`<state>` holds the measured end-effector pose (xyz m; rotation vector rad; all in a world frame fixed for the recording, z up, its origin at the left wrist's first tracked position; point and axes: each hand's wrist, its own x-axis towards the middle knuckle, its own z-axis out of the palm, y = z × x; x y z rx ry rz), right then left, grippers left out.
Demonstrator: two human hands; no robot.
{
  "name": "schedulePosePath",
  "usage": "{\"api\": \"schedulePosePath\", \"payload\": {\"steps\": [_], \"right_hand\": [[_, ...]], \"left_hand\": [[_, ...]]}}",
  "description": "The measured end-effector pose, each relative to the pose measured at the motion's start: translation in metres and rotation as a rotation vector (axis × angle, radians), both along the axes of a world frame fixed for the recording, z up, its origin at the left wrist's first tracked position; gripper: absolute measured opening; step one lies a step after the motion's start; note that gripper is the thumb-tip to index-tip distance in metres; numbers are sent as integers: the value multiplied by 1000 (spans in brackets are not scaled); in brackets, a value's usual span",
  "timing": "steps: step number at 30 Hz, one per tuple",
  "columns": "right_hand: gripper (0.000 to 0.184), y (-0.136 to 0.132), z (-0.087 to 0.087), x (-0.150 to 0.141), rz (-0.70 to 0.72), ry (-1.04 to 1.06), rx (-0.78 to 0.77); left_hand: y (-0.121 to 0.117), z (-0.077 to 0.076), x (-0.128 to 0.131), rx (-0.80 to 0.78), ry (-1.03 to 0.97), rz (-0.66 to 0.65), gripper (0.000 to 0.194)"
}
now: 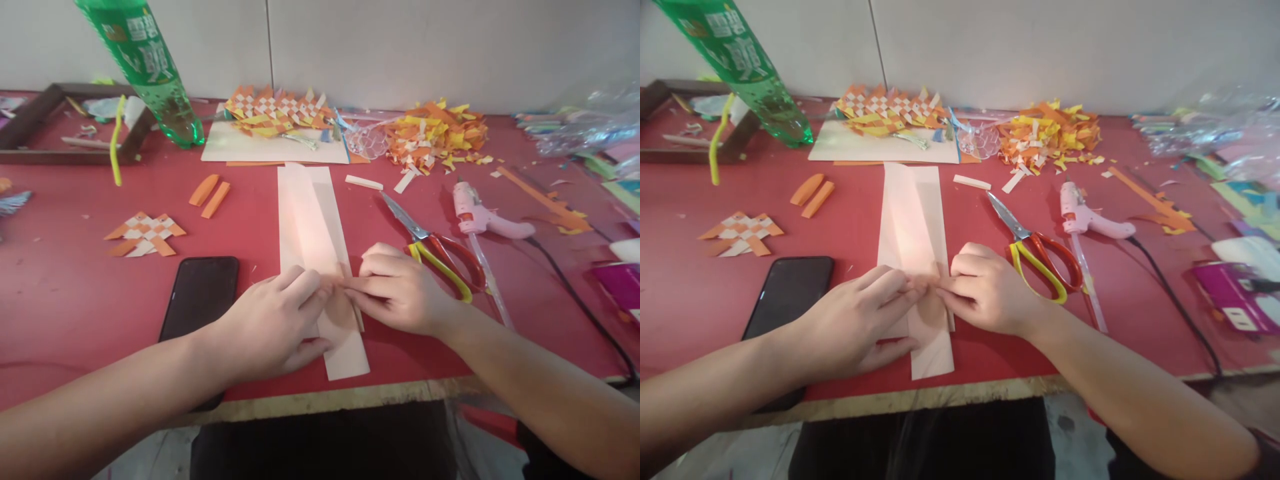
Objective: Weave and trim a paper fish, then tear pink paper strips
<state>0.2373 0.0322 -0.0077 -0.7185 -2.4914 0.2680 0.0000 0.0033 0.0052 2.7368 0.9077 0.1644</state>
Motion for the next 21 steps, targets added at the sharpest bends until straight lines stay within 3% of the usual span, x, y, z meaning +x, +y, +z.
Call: {"api": "schedulePosePath", "payload": {"steps": [10, 21], "right_hand": [[28, 4, 4, 12, 28, -88, -182], [39, -8, 20, 10, 192, -216, -387]], "left_hand": [[-1, 2, 0, -35, 37, -3, 58], [1, 1, -1, -30, 12, -9, 53]]}}
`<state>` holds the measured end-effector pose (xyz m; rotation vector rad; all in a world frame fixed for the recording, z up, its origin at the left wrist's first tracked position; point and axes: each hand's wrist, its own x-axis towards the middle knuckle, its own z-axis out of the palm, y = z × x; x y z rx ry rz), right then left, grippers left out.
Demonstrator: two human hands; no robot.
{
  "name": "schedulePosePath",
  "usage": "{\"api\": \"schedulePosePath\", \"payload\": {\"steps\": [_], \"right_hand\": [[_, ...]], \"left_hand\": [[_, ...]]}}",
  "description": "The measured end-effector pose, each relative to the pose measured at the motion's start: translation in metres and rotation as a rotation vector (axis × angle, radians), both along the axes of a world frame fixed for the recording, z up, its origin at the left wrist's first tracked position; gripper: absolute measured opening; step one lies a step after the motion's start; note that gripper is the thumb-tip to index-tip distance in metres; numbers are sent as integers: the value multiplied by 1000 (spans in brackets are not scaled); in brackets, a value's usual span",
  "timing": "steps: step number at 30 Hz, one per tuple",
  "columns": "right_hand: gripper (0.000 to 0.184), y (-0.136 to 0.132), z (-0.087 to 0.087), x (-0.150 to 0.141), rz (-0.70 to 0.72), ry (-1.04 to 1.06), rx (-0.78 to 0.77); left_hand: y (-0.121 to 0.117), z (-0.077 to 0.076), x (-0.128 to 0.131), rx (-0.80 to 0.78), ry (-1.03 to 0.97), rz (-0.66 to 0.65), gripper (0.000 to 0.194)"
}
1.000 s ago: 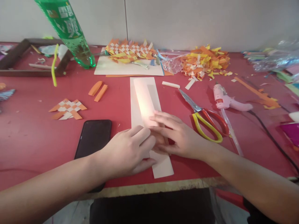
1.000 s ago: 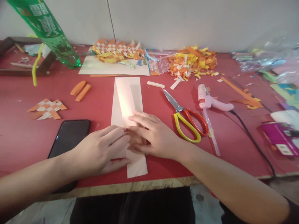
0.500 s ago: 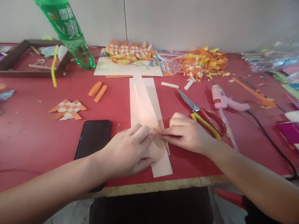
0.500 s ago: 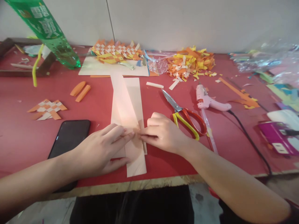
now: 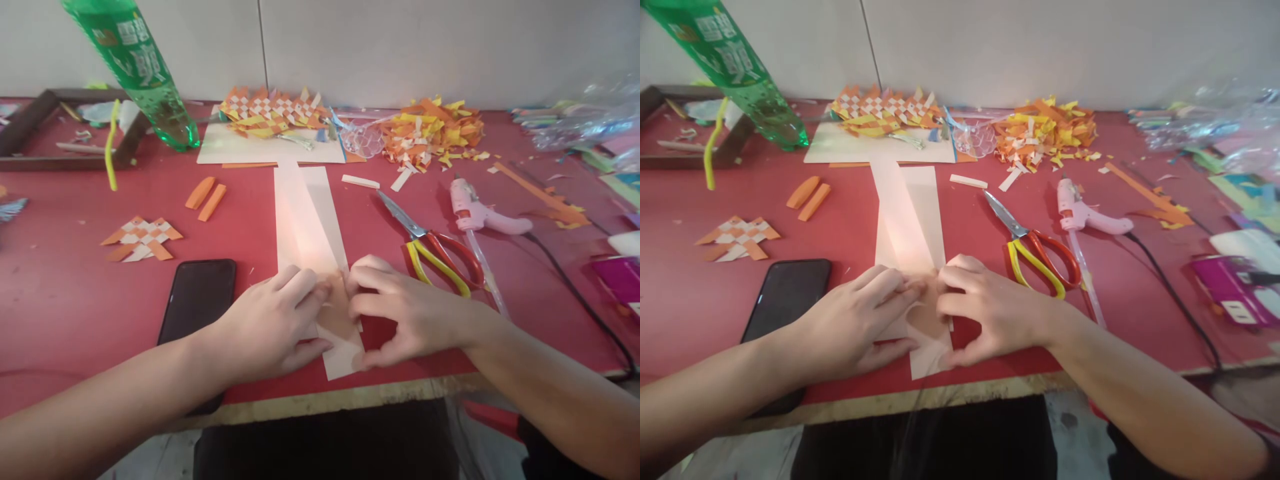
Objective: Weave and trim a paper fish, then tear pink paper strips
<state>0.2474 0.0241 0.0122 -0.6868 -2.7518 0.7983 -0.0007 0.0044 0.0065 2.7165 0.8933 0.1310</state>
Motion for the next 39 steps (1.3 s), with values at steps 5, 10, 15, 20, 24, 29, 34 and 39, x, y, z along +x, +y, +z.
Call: {"api": "schedulePosePath", "payload": {"steps": [5, 10, 15, 20, 24, 29, 34, 39], "right_hand": [[52, 3, -7, -1, -37, 181, 30], [46, 9, -17, -4, -200, 155, 305], [45, 13, -20, -7, -183, 38, 410], [45, 18, -18, -4, -154, -24, 302], [44, 23, -14, -3, -135, -10, 243], [45, 39, -14, -11, -235, 17, 270], [43, 55, -21, -19, -193, -24, 341], [46, 59, -26, -18, -178, -49, 353]], "left_hand": [[1, 2, 0, -46, 4, 14, 49], [1, 1, 1, -62, 14, 28, 49], [1, 0, 1, -71, 4, 23, 51], [3, -4, -1, -23, -81, -12, 53], [3, -8, -2, 15, -85, -20, 54], [1, -10, -3, 65, -98, 7, 56], [4, -9, -3, 88, -125, -4, 53], [8, -9, -2, 98, -137, 22, 33]]}}
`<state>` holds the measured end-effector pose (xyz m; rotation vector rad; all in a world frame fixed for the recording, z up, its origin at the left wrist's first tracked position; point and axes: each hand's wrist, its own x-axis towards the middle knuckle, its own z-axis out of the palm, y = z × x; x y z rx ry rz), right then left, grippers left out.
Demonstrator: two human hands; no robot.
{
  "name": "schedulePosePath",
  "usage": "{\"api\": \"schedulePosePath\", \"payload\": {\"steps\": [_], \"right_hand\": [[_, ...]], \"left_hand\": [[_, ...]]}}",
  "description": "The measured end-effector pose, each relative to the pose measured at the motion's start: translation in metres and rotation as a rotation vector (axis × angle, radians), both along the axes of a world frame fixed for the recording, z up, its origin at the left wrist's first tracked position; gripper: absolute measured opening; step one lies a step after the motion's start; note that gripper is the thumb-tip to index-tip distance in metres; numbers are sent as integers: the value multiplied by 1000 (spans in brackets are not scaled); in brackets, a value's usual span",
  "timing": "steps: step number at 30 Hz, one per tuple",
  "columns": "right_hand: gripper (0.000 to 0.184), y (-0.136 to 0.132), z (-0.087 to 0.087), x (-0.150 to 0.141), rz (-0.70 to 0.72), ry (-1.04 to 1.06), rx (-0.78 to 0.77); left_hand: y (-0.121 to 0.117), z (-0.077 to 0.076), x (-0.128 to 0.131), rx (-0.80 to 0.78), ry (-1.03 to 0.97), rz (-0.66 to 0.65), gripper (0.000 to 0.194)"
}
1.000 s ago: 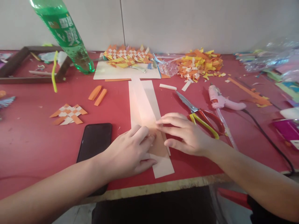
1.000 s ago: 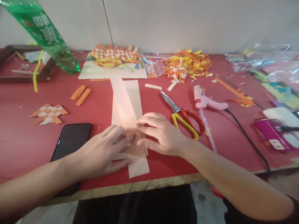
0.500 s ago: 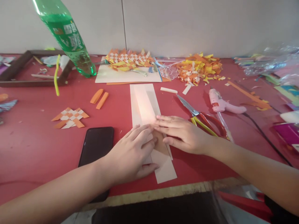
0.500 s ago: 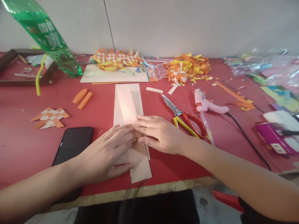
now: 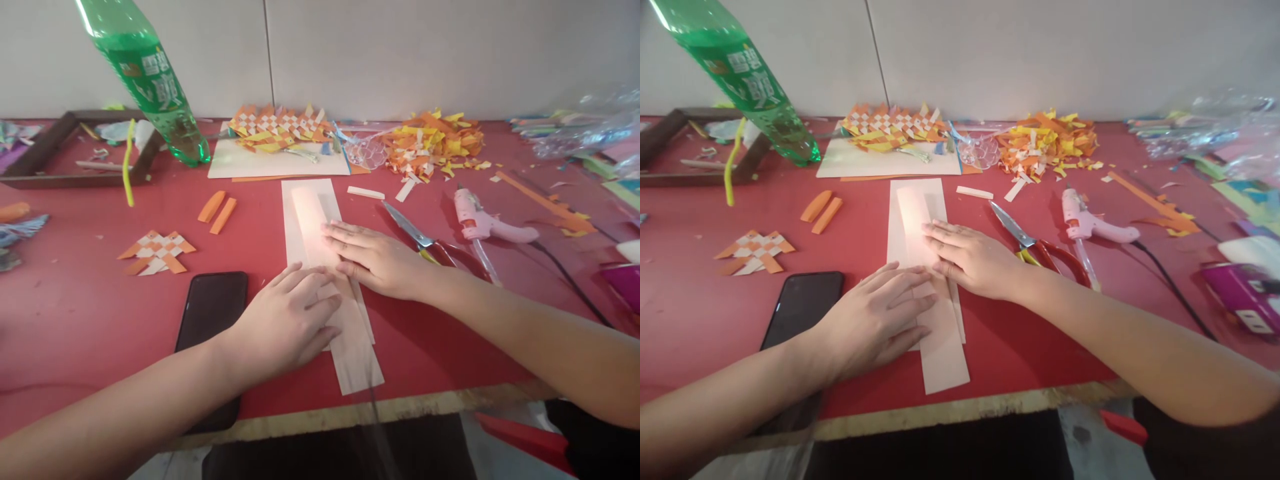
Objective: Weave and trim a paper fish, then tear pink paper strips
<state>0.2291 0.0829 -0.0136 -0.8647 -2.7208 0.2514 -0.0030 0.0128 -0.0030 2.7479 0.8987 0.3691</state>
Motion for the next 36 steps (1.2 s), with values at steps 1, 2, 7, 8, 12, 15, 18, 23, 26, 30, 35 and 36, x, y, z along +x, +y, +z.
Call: {"api": "schedulePosePath", "payload": {"steps": [1, 2, 7, 8, 12, 15, 18, 23, 26, 30, 35, 36], "right_hand": [[46, 0, 0, 1, 4, -7, -2], [47, 1, 0, 1, 8, -12, -5], [47, 1, 1, 1, 15, -7, -35], [47, 1, 1, 1, 18, -5, -37], [45, 1, 0, 0, 21, -12, -34], [49, 1, -1, 0, 11, -28, -38], [47, 1, -1, 0, 5, -17, -5], [32, -7, 4, 6, -29, 38, 98], [26, -15, 8, 12, 17, 62, 93], [19, -27, 15, 23, 110, 67, 62], [17, -48, 24, 33, 215, 65, -58], [17, -54, 26, 34, 236, 72, -83]], "left_hand": [[1, 0, 0, -2, -3, 1, 32], [1, 1, 0, -7, -3, 3, 32], [2, 5, 2, -87, 13, 20, 35], [2, 6, 2, -111, -4, 35, 40], [5, 5, 3, -157, -61, 83, 59], [7, 2, 2, -116, -45, 68, 59], [7, 0, 2, -108, -4, 90, 61], [6, 2, 2, -91, 3, 112, 59], [5, 2, 2, -85, 0, 119, 57], [4, 2, 2, -74, 18, 127, 64], [4, 3, 2, -77, 16, 131, 59], [4, 3, 2, -77, 13, 130, 57]]}}
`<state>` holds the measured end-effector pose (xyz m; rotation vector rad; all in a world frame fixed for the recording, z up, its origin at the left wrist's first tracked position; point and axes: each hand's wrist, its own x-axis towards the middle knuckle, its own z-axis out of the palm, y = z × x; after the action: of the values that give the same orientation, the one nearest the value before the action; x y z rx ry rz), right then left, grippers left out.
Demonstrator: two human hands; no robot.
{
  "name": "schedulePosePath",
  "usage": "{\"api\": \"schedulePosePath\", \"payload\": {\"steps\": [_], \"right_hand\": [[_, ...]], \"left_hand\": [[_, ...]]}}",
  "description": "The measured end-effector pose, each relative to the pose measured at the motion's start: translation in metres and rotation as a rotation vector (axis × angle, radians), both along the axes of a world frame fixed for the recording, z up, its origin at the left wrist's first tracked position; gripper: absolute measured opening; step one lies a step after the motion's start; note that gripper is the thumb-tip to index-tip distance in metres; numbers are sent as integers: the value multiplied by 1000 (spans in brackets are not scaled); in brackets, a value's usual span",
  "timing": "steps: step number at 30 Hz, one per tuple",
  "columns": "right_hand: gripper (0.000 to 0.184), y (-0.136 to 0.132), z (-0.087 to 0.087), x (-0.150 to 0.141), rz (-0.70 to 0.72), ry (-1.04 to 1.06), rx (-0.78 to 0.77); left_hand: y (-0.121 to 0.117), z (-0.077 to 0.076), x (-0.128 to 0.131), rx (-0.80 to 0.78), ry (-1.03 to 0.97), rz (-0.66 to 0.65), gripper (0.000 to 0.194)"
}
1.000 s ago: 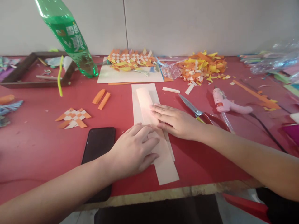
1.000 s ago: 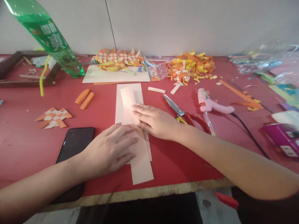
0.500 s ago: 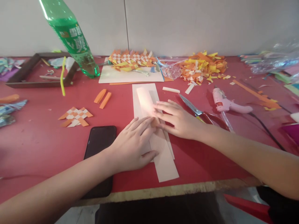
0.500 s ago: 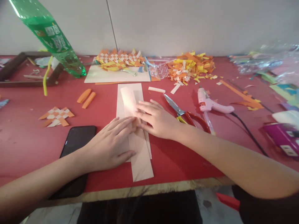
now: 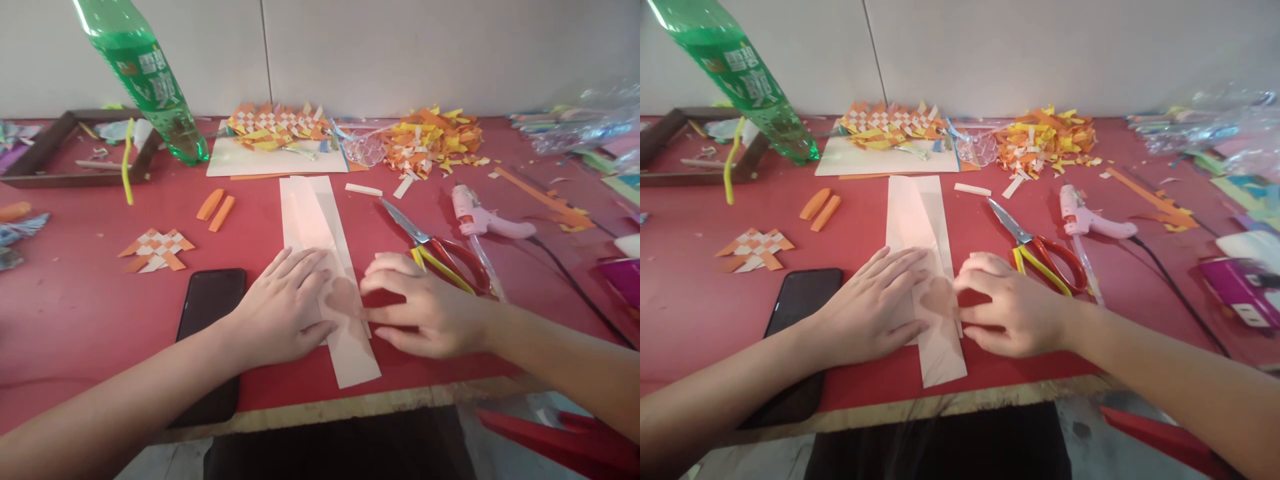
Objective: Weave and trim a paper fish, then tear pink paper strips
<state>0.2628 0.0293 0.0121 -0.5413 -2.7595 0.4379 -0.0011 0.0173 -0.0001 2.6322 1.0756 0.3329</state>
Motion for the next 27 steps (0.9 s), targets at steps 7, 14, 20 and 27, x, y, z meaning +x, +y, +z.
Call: {"api": "schedulePosePath", "payload": {"steps": [7, 14, 20, 27], "right_hand": [[31, -36, 8, 2, 87, 26, -178], [42, -20, -7, -5, -213, 46, 144], [47, 10, -19, -17, -326, -212, 149], [45, 66, -18, -21, -319, -270, 131]], "left_hand": [[0, -1, -1, 15, 22, -3, 58], [0, -2, -1, 48, 33, -8, 58], [1, -2, 0, 59, 49, -24, 62], [-2, -1, 0, 34, 95, -37, 61]]}}
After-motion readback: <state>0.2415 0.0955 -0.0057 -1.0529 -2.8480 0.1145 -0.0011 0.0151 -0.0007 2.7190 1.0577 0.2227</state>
